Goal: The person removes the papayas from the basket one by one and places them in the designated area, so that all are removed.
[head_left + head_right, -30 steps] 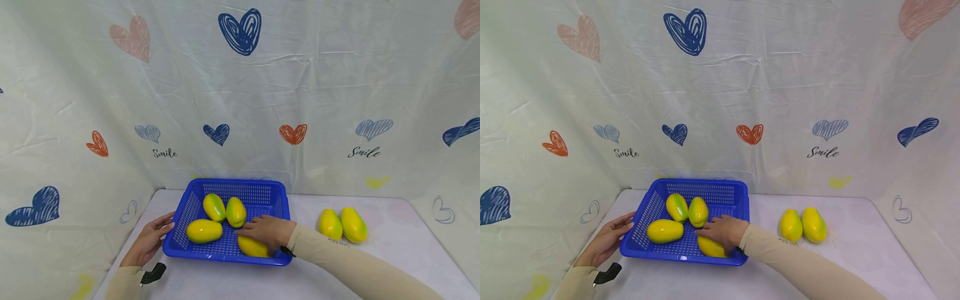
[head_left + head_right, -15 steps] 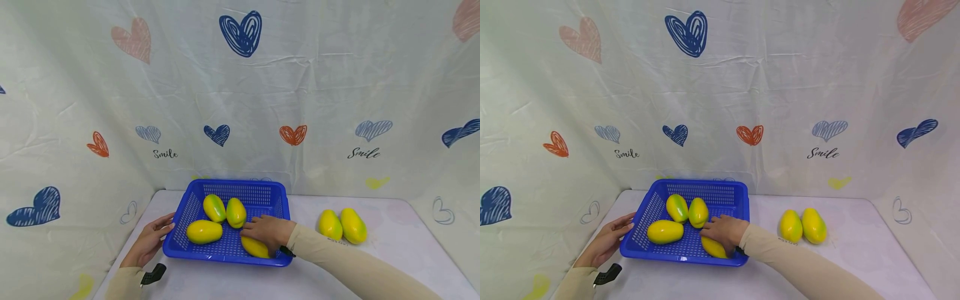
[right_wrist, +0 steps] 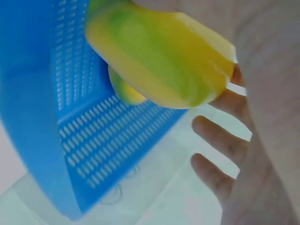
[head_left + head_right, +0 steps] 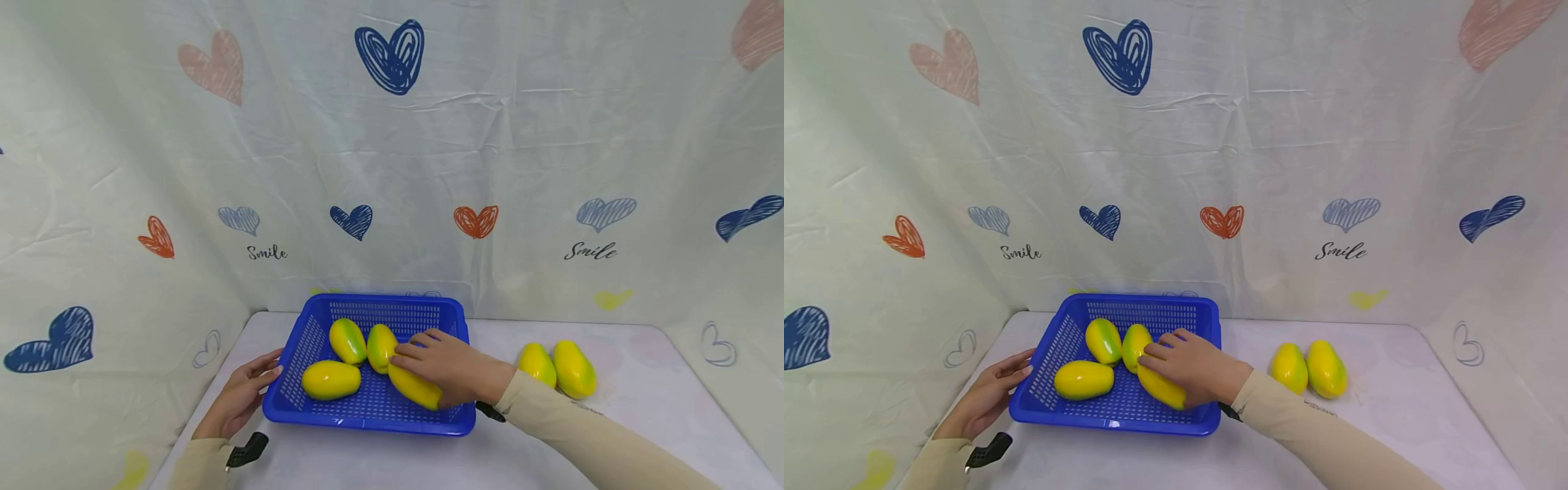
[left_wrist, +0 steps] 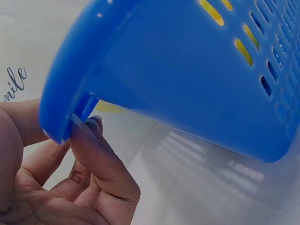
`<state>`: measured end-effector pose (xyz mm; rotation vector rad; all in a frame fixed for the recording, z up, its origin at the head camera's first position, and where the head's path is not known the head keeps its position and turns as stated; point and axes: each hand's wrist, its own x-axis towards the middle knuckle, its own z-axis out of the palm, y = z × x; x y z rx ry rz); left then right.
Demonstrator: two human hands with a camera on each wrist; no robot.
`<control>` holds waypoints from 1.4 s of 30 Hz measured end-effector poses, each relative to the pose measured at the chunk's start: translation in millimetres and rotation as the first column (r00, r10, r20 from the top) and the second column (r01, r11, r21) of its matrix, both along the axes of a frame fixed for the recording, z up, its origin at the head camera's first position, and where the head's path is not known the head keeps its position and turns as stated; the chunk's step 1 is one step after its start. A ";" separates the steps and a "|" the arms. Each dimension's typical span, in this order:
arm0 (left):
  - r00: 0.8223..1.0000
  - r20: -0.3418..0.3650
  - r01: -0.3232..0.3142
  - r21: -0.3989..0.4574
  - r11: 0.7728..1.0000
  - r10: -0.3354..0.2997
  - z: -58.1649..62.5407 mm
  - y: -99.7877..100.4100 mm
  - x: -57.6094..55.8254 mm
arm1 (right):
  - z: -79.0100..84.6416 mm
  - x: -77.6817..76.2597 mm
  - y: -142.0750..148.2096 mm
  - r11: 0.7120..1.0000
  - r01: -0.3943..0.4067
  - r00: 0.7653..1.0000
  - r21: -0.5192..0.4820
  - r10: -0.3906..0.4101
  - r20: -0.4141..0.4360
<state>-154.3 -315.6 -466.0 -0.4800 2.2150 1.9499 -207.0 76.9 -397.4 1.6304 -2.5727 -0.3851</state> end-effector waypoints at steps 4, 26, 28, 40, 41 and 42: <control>1.000 0.001 -0.002 0.000 1.000 0.002 0.2 0.1 0.0 | 6.2 2.2 14.9 0.996 -0.027 0.998 -0.080 0.022 -0.057; 1.000 0.017 0.003 -0.019 1.000 -0.002 0.5 -0.3 -1.2 | 13.2 23.9 103.0 0.930 0.082 0.995 -0.358 -0.099 -0.030; 1.000 0.019 0.001 -0.016 1.000 -0.001 0.8 -0.2 -1.4 | 10.9 26.1 109.8 0.924 0.119 0.991 -0.364 -0.135 -0.020; 1.000 0.026 0.003 -0.022 1.000 -0.002 1.5 -0.1 -1.4 | -4.9 33.5 152.3 0.867 0.214 0.969 -0.451 -0.245 -0.012; 1.000 0.027 0.003 -0.022 1.000 -0.003 1.3 -0.3 -1.6 | -6.0 33.7 155.9 0.863 0.221 0.967 -0.454 -0.255 -0.014; 1.000 0.027 0.004 -0.021 1.000 -0.003 1.0 -0.5 -1.8 | -7.0 33.9 159.5 0.860 0.230 0.964 -0.456 -0.265 -0.013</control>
